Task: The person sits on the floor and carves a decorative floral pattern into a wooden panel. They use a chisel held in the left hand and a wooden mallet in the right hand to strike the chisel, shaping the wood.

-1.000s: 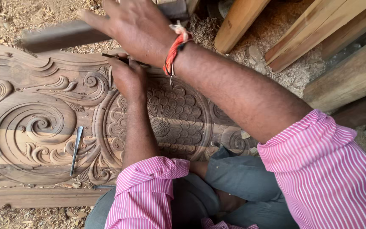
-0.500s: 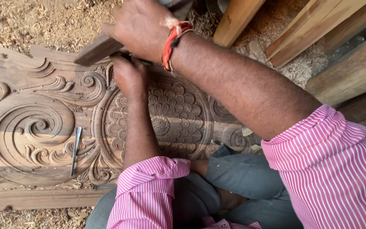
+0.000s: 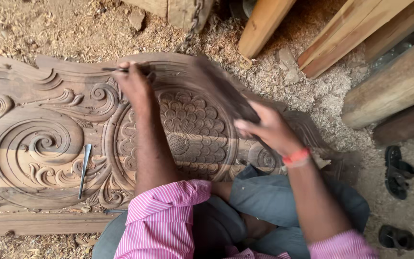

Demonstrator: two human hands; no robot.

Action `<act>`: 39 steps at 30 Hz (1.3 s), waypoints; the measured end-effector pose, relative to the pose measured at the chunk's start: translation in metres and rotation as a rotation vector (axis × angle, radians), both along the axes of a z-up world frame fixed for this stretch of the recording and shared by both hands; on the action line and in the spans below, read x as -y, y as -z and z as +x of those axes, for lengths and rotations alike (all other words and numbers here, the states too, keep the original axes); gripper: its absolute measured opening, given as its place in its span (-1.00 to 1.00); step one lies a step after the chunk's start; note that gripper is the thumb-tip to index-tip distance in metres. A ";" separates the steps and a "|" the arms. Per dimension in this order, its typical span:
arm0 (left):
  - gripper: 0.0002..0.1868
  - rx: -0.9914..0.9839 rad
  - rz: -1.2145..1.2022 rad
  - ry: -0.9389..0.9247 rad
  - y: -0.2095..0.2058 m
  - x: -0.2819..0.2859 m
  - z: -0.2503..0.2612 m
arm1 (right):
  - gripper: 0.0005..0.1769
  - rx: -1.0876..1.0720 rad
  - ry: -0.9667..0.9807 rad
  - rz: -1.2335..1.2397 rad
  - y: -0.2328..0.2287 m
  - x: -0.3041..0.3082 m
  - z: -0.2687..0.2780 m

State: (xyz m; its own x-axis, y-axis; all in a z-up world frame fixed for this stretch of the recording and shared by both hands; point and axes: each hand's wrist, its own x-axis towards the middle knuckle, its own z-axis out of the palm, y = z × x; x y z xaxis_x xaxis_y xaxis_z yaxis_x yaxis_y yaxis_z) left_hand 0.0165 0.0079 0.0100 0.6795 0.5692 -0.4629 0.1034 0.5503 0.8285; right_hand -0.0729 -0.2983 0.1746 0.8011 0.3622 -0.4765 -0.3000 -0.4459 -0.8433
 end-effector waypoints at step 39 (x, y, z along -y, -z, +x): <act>-0.51 0.007 1.236 1.110 -0.021 0.194 0.019 | -0.52 0.107 0.903 0.395 0.066 0.002 -0.044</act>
State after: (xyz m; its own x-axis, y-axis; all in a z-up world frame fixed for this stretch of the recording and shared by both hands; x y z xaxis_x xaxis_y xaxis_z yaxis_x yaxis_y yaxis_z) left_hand 0.0355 -0.1862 0.0308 0.9785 -0.1642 -0.1252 -0.0351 -0.7299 0.6826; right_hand -0.1164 -0.3004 0.1084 0.8866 -0.2884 -0.3617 -0.3022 0.2311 -0.9248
